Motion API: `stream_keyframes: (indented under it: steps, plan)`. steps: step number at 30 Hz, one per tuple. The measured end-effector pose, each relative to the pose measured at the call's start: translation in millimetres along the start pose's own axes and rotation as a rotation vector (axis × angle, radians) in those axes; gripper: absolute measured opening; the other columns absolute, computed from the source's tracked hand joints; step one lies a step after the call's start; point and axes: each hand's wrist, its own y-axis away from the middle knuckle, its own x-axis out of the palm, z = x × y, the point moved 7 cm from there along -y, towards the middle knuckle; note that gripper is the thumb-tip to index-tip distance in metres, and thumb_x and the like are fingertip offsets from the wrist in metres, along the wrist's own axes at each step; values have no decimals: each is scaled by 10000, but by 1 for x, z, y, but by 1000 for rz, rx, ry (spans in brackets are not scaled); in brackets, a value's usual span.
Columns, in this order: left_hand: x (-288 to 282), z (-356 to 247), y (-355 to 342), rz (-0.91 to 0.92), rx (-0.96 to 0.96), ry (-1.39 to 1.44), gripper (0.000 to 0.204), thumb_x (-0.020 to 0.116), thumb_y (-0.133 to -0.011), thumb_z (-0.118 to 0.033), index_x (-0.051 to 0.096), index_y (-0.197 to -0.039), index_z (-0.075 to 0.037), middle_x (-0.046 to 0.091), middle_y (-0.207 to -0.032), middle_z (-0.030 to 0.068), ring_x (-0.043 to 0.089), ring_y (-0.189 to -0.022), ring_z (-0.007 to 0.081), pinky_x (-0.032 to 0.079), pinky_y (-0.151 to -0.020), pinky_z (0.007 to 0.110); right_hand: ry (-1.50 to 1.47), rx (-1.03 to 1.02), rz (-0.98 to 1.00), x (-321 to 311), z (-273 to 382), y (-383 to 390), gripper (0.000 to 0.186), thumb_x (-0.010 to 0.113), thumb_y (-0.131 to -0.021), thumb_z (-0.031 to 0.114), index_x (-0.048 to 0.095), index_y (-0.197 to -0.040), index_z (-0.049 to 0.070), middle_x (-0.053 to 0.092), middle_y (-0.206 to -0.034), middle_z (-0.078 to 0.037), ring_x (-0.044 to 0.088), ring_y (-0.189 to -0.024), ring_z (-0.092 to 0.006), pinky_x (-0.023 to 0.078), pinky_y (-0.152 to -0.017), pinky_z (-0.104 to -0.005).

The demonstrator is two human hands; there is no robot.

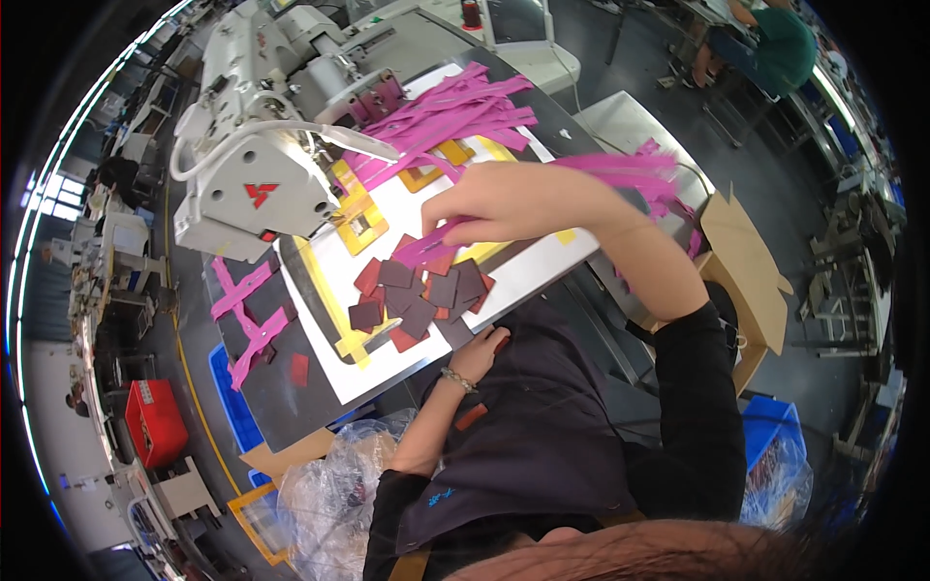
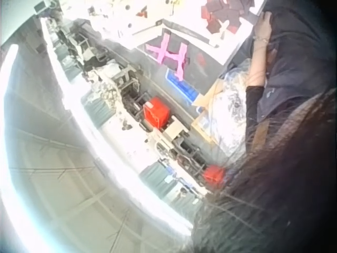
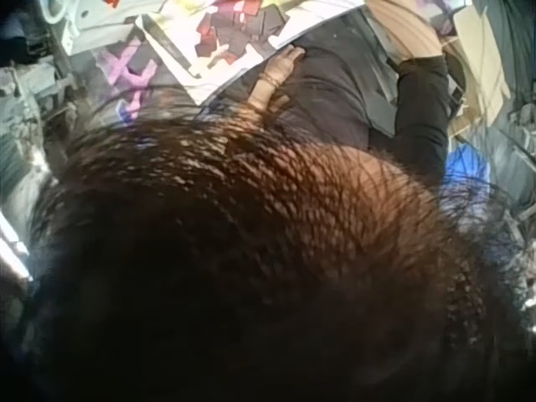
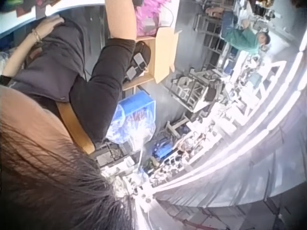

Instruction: Sewing small leather pieces together using an industrial sewing machine in a workshop.

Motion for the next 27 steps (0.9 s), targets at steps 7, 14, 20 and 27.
stream_keyframes:
  steps: [7, 14, 20, 27]
  plan:
    - [-98, -94, 71, -302, 545, -167, 252, 607, -758, -101, 612, -1010, -79, 565, -907, 94, 560, -798, 233, 447, -690, 336, -109, 157, -30, 90, -85, -61, 291, 607, -859, 256, 603, -1086, 75, 649, -788, -143, 626, -775, -315, 489, -723, -374]
    - [-235, 32, 209, -1334, -246, 183, 159, 460, -920, -26, 587, -1015, -12, 579, -1046, 108, 533, -954, 208, 408, -863, 293, 125, -61, -138, 114, -86, -65, 378, 689, -770, 263, 595, -1105, 115, 604, -1070, -93, 556, -1025, -267, 404, -866, -381]
    - [-245, 94, 200, -1195, -356, 369, 208, 451, -969, -132, 586, -1074, -13, 593, -1058, 61, 541, -983, 159, 410, -888, 279, 82, -193, 139, 127, -19, -28, 644, 724, -714, 388, 505, -1272, 154, 492, -1279, -101, 468, -1174, -247, 306, -969, -433]
    - [-233, 76, 131, -1078, -274, 686, 199, 448, -974, -136, 582, -1060, -17, 582, -1040, 44, 533, -938, 109, 413, -850, 243, 315, -298, 172, 147, -16, 10, 636, 661, -770, 468, 486, -1298, 161, 476, -1311, -96, 464, -1178, -232, 324, -973, -411]
